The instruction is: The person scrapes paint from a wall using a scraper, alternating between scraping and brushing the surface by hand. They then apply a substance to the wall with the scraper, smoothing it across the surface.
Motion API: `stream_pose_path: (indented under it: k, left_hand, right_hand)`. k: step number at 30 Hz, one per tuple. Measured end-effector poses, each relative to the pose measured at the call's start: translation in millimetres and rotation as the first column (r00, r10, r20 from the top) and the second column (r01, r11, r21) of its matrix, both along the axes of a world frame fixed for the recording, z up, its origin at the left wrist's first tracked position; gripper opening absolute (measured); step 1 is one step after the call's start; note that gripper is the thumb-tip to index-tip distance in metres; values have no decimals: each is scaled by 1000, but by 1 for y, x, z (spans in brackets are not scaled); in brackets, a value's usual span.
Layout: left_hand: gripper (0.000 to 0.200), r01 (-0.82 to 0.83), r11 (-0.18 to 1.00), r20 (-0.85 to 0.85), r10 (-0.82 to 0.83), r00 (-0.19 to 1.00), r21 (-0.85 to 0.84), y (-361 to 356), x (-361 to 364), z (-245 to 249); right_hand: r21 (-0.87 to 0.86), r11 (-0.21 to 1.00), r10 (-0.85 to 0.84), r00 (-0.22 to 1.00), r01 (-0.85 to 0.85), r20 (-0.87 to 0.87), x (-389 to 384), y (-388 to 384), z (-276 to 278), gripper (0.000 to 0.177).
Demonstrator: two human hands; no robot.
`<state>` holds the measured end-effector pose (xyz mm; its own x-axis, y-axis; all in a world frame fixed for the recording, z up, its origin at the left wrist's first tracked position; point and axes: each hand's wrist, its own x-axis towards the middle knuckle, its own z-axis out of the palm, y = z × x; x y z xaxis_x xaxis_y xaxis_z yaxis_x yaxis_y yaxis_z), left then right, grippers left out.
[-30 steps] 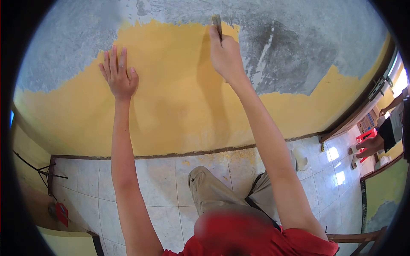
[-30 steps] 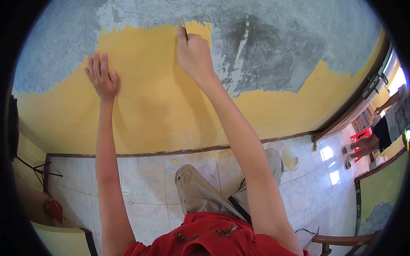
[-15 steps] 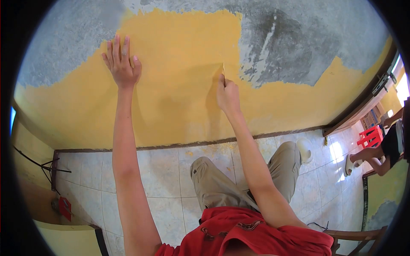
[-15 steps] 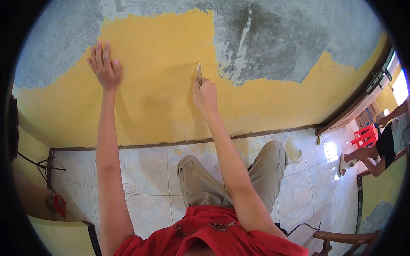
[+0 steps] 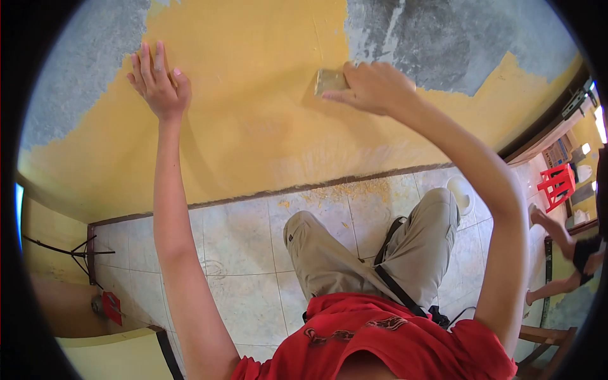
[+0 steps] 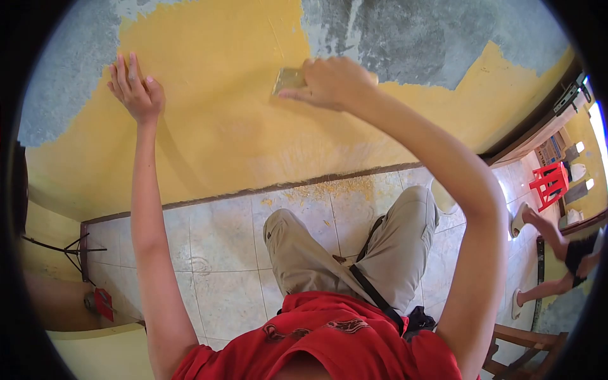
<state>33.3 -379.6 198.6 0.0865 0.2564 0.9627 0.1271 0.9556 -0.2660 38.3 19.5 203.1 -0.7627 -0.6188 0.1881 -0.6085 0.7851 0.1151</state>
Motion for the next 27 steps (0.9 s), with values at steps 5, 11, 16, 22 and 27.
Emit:
stream_pose_path:
  k: [5, 11, 16, 22, 27]
  left_hand:
    - [49, -32, 999, -18, 32, 999, -25, 0, 1, 1]
    - [49, -32, 999, -30, 32, 999, -26, -1, -1, 1]
    - [50, 8, 1000, -22, -9, 1000, -17, -2, -1, 0]
    - [49, 0, 1000, -21, -1, 1000, -12, -1, -1, 0]
    - [49, 2, 1000, -20, -3, 1000, -25, -3, -1, -1]
  right_hand:
    - [9, 1000, 16, 999, -16, -45, -7, 1, 11, 80]
    - [-18, 999, 36, 993, -38, -112, -10, 4, 6, 77]
    - [-19, 999, 37, 989, -40, -144, -12, 7, 8, 81]
    - [5, 999, 42, 989, -42, -144, -13, 6, 12, 82]
    - [81, 995, 66, 977, -50, -204, -19, 17, 18, 80]
